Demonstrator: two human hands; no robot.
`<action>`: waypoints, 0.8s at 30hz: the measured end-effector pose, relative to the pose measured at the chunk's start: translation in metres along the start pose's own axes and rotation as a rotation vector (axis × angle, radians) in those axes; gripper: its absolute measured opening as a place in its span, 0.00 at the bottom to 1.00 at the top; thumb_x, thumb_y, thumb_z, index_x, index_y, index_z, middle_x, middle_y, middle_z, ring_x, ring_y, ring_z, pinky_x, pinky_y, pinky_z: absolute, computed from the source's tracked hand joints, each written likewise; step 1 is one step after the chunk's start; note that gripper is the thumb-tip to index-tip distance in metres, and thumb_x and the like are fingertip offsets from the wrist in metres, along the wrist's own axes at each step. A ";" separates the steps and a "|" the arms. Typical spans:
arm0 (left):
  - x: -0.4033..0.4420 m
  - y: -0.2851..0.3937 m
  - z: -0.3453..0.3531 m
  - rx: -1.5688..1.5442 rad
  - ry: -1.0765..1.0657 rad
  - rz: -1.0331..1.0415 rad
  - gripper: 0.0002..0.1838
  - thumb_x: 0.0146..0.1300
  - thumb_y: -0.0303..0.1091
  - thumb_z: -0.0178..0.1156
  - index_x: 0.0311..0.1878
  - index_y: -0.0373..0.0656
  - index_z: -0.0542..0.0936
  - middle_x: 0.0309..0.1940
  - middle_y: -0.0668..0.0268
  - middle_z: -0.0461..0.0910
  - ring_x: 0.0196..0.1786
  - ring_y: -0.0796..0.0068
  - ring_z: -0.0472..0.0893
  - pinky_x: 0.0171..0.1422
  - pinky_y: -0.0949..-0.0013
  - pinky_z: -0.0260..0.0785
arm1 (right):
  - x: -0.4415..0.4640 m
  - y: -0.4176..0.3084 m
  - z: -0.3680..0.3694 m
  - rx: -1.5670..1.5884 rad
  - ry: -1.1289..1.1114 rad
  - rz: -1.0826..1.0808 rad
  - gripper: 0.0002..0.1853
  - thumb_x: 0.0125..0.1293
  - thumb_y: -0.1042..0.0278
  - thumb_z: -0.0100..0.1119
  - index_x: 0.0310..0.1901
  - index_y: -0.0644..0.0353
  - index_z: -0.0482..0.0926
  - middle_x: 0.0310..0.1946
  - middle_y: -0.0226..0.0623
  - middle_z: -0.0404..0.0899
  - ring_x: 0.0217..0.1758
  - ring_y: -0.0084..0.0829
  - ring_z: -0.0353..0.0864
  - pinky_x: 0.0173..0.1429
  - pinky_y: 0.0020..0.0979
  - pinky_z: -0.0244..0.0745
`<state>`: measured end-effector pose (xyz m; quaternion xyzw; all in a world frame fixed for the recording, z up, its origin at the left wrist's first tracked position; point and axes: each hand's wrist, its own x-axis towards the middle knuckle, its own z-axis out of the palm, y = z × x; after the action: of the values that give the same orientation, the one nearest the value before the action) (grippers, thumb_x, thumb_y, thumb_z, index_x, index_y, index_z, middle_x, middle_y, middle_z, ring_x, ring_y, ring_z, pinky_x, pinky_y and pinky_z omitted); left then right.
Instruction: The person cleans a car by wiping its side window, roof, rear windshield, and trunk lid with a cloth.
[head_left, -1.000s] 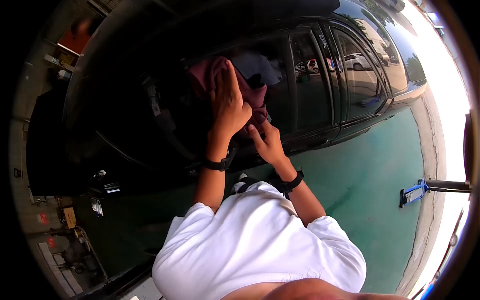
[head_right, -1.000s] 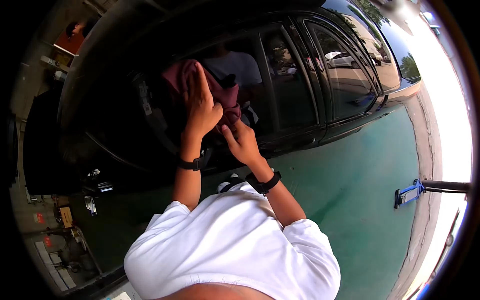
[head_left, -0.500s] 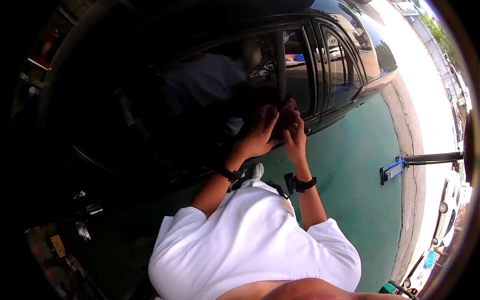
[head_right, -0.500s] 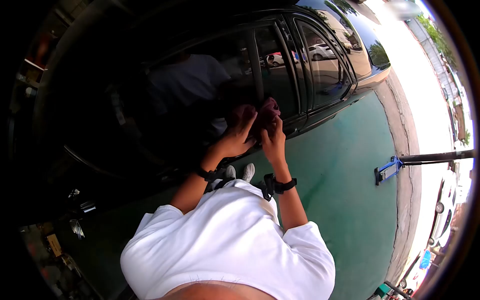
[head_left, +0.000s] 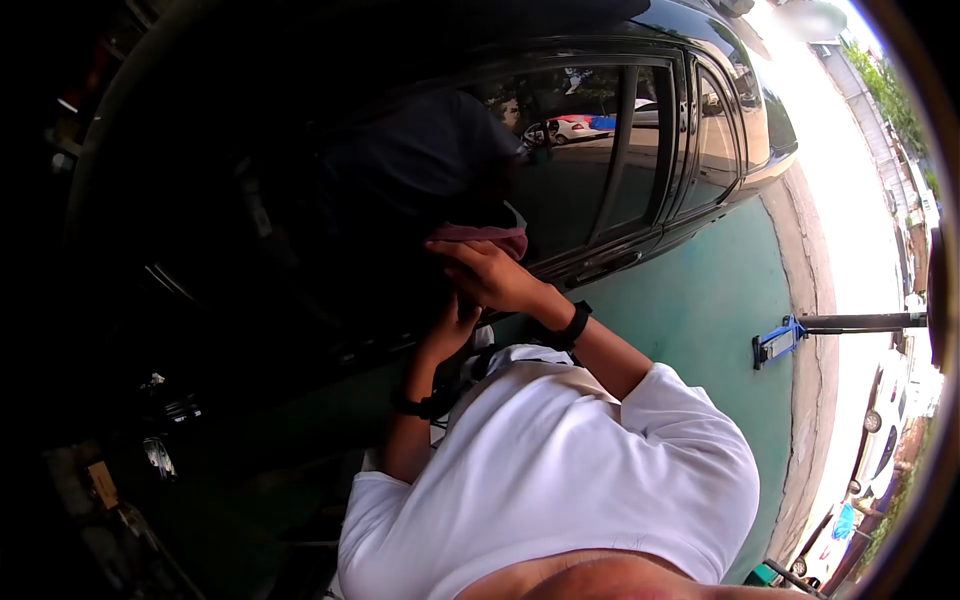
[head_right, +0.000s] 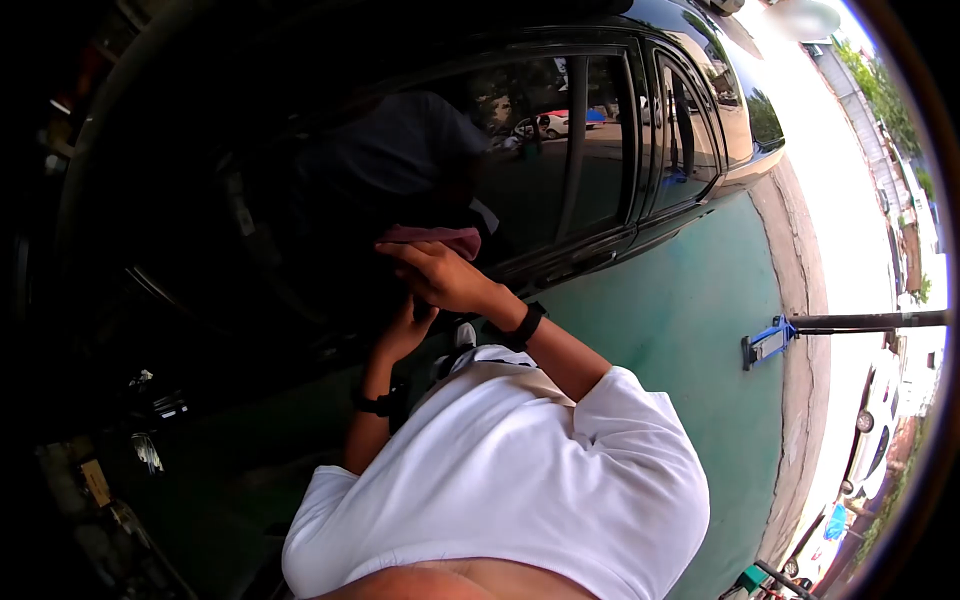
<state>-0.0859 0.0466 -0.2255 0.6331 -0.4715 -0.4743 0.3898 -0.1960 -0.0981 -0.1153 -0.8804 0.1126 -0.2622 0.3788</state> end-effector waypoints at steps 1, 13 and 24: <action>-0.008 -0.005 -0.003 -0.110 0.065 -0.014 0.39 0.74 0.40 0.60 0.79 0.32 0.53 0.64 0.42 0.74 0.66 0.48 0.77 0.70 0.59 0.67 | 0.010 -0.007 0.004 0.018 -0.042 -0.049 0.29 0.69 0.73 0.62 0.71 0.57 0.70 0.60 0.47 0.79 0.64 0.48 0.78 0.67 0.42 0.73; 0.004 0.058 -0.004 -0.183 0.346 0.319 0.31 0.73 0.33 0.62 0.74 0.35 0.62 0.58 0.54 0.78 0.62 0.63 0.79 0.72 0.60 0.68 | 0.034 -0.003 -0.040 -0.400 0.162 -0.251 0.36 0.61 0.63 0.69 0.72 0.55 0.69 0.56 0.45 0.80 0.57 0.49 0.80 0.57 0.44 0.77; 0.062 0.095 0.087 0.039 0.333 0.193 0.28 0.68 0.26 0.64 0.70 0.36 0.67 0.57 0.51 0.80 0.59 0.54 0.82 0.64 0.59 0.73 | -0.064 0.075 -0.120 -0.356 0.105 -0.214 0.35 0.58 0.69 0.68 0.70 0.50 0.73 0.55 0.38 0.81 0.56 0.43 0.81 0.55 0.39 0.80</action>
<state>-0.1852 -0.0416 -0.1715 0.6620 -0.4681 -0.3142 0.4939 -0.3152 -0.1977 -0.1245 -0.9255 0.0825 -0.3223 0.1811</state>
